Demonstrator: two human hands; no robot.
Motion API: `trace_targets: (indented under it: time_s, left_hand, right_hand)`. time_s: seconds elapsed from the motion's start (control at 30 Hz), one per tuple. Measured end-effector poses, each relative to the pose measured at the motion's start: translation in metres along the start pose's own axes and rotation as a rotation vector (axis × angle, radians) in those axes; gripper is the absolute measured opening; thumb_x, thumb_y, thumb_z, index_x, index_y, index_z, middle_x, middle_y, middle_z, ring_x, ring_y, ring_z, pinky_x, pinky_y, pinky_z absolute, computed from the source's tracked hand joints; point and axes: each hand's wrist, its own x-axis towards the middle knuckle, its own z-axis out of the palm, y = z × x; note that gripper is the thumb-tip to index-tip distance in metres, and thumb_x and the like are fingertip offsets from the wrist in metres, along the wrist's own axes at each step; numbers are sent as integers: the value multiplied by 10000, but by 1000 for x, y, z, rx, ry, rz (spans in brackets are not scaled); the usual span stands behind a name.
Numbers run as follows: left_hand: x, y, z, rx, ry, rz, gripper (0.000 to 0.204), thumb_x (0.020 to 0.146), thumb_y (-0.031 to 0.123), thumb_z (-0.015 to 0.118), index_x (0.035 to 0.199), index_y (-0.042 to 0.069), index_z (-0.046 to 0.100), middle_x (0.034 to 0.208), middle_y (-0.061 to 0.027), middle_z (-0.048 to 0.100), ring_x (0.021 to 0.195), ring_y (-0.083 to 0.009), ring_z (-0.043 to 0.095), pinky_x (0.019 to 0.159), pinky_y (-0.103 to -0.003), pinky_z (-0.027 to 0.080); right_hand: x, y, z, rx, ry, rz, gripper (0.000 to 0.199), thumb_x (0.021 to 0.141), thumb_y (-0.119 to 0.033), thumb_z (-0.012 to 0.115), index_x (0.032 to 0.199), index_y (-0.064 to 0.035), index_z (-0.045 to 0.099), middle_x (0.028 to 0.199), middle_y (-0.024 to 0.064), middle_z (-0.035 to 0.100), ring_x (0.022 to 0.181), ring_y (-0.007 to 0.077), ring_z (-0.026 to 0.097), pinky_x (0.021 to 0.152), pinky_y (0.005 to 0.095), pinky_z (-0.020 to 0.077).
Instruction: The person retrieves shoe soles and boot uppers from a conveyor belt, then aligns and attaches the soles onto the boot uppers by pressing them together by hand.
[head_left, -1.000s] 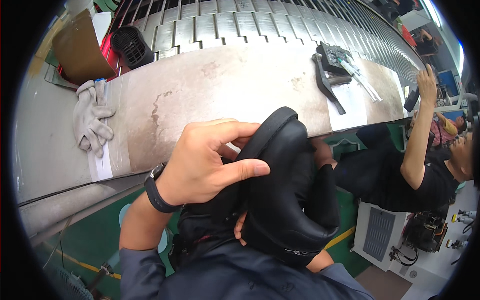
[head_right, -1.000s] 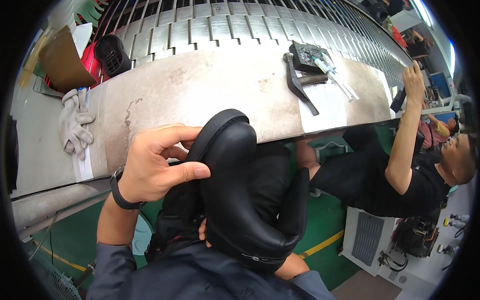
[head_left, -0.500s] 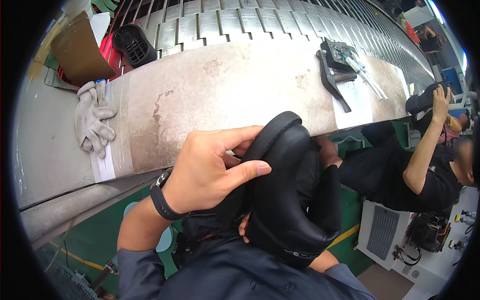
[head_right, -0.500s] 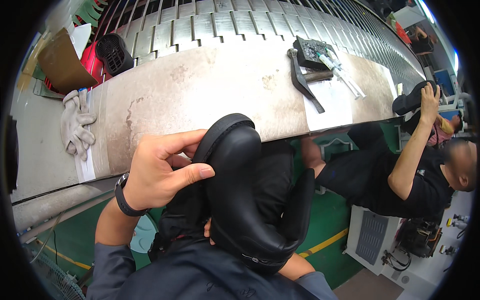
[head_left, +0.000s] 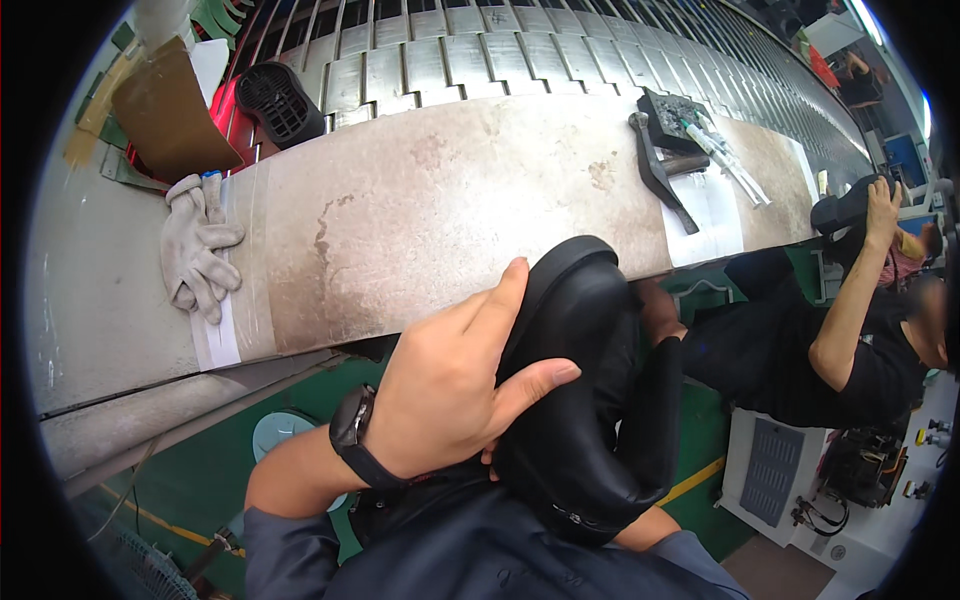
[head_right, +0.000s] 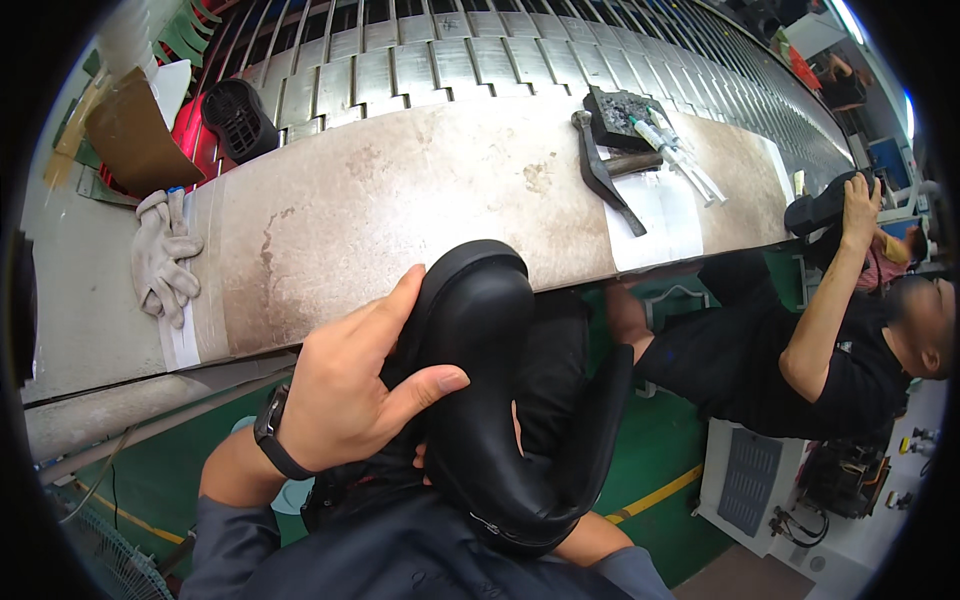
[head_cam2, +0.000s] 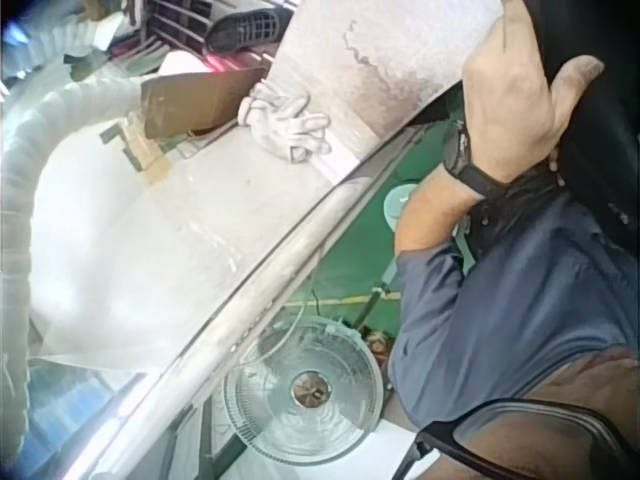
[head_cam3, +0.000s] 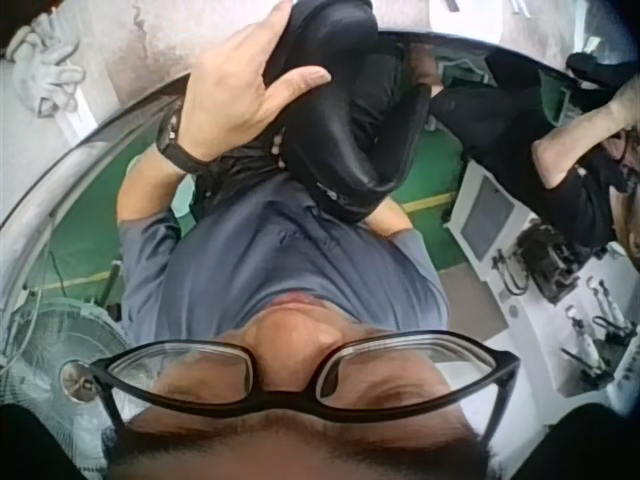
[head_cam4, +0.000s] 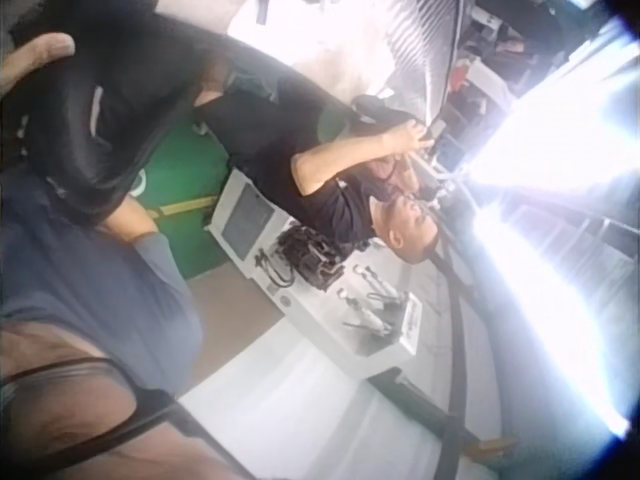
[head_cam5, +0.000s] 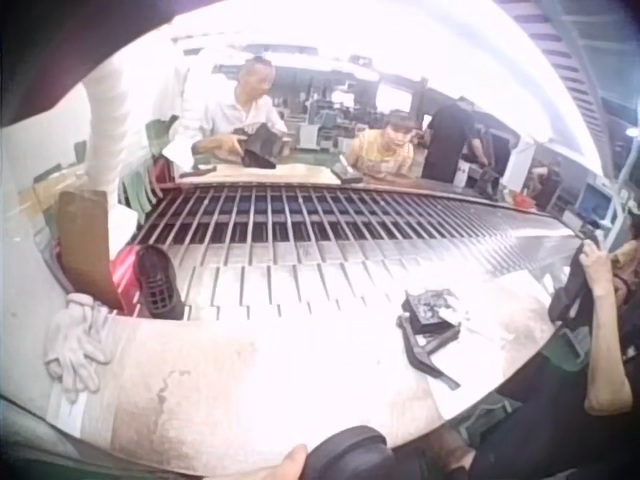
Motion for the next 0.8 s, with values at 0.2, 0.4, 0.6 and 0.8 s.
trace_targets:
  time_s: [0.2,0.4,0.6,0.8]
  left_hand:
    - [34,-40,32,-1146,-28,-240,738,1124,515,547,1635,-4,425,1597,-202,541,1432,-296,564,1190,-350,414]
    - [43,-17,55,-1463,-152,-195,629,1203,382,379,1685,-17,312,1598,-150,509,1422,-181,523,1232,-307,375]
    - [41,-16,58,-1425,-67,-373,548,1189,265,378,1644,-41,390,1602,-147,531,1420,-187,559,1239,-337,403]
    - [37,-22,66,-1456,-1,-392,521,1196,280,419,1610,-34,452,1504,-124,596,1324,-151,591,1165,-288,445]
  right_hand:
    - [2,29,-9,510,-492,-146,501,1126,-390,522,1231,89,622,1103,265,689,991,406,697,807,458,590]
    - [-16,14,6,592,-503,-134,582,1083,-504,531,1147,65,635,1008,242,676,903,389,670,698,450,565]
    - [-20,22,8,582,-367,-82,541,1092,-494,524,1087,37,627,1000,233,671,894,382,667,676,448,558]
    - [-19,24,6,674,-371,-3,579,1094,-519,502,1090,47,625,1014,241,670,924,398,667,718,477,557]
